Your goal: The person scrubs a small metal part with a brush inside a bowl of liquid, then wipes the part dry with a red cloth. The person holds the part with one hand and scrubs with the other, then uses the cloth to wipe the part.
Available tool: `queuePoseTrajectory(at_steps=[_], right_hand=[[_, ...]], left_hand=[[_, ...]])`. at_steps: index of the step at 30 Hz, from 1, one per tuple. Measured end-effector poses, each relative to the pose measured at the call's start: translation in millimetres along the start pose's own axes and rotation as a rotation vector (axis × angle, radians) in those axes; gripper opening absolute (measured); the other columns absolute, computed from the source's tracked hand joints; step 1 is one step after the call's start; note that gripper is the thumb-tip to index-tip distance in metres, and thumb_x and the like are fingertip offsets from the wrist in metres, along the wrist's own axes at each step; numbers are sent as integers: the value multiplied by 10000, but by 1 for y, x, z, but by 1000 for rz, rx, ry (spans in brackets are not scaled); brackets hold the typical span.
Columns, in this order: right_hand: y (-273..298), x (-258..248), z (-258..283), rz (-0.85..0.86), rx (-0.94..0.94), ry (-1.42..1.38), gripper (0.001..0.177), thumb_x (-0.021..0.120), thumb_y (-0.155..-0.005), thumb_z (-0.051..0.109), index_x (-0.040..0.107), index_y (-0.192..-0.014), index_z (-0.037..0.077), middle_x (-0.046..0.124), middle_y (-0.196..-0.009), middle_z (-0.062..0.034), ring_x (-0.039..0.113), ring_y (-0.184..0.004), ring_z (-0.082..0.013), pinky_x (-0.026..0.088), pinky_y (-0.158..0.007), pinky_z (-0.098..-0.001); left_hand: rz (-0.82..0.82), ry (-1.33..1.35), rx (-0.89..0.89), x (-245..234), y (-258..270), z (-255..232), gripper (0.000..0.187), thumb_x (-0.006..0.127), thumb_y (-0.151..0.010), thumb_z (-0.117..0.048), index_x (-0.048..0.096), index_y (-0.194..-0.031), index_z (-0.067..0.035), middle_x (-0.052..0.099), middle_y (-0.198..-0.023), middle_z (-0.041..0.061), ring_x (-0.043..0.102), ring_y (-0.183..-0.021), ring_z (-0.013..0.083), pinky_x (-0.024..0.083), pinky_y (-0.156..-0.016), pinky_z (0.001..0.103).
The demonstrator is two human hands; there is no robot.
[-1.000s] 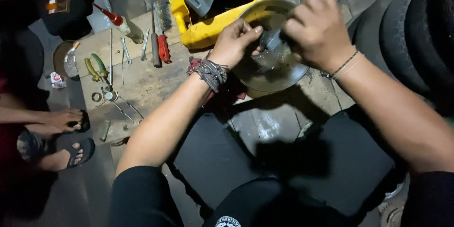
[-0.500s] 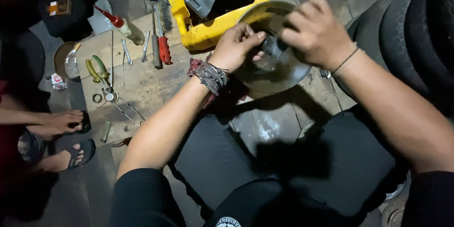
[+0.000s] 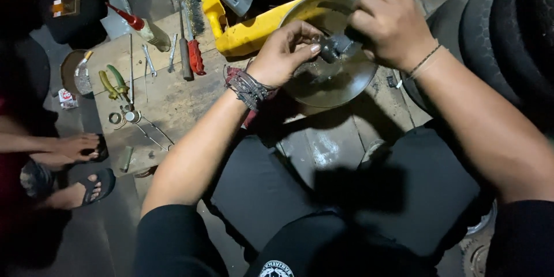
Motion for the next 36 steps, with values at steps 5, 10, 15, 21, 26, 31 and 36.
queuePoseTrajectory(at_steps=[5,10,15,21,26,31,36], right_hand=[[13,1,-13,38,83,-13,231,672,-809,61,527,-988,71,554,-934,-107,517,-943,-291,428,-892,-425],[-6,-11,9,12,34,-39,217,581,-1044,304,557,-958,106,661,-1005,-98,581,-967,-286,441,-889,-430],[0,-7,-12,81,92,-20,161,606,-1029,203,535,-949,82,562,-927,-85,511,-894,-281,404,-848,-405],[-4,-2,6,-58,50,-139,776,31,-955,777,487,-900,151,460,-925,-41,505,-910,-277,419,-920,-459],[31,48,-20,-4,75,-138,638,244,-894,714,501,-932,131,475,-928,-51,523,-913,-272,441,-904,-452],[5,-13,-12,105,197,-108,457,665,-493,168,463,-884,43,469,-862,-118,432,-857,-313,365,-791,-435],[-19,-38,23,-105,104,-258,839,74,-972,682,573,-956,8,630,-956,-170,574,-908,-347,412,-850,-486]], left_hand=[[-23,-117,16,-5,3,1,221,671,-970,-113,627,-1186,-91,691,-1074,19,674,-932,98,580,-856,245],[-14,-230,59,0,0,-9,275,682,-956,-135,638,-1224,-95,707,-1176,47,683,-1037,148,555,-937,292],[-53,-364,82,-7,5,-22,283,646,-954,-166,646,-1234,-127,726,-1183,40,700,-1056,181,534,-948,342],[-22,-120,168,-6,2,-8,323,652,-975,-61,670,-1297,-74,728,-1116,129,643,-1070,213,505,-1016,434],[6,-121,189,-3,6,-24,328,634,-994,-58,647,-1322,-60,723,-1161,137,621,-1113,194,496,-1025,448],[29,-218,105,2,13,-35,272,561,-1001,-137,623,-1264,-103,684,-1277,72,650,-1195,222,494,-1079,387],[79,-191,116,8,9,-33,293,581,-981,-66,623,-1271,-83,674,-1249,55,626,-1171,173,472,-1066,338]])
Point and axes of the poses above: each hand's wrist, its own y-axis away from the middle knuckle, its own x-axis out of the palm, z = x × y, the point moved 6 cm from there along -y, towards the middle knuckle
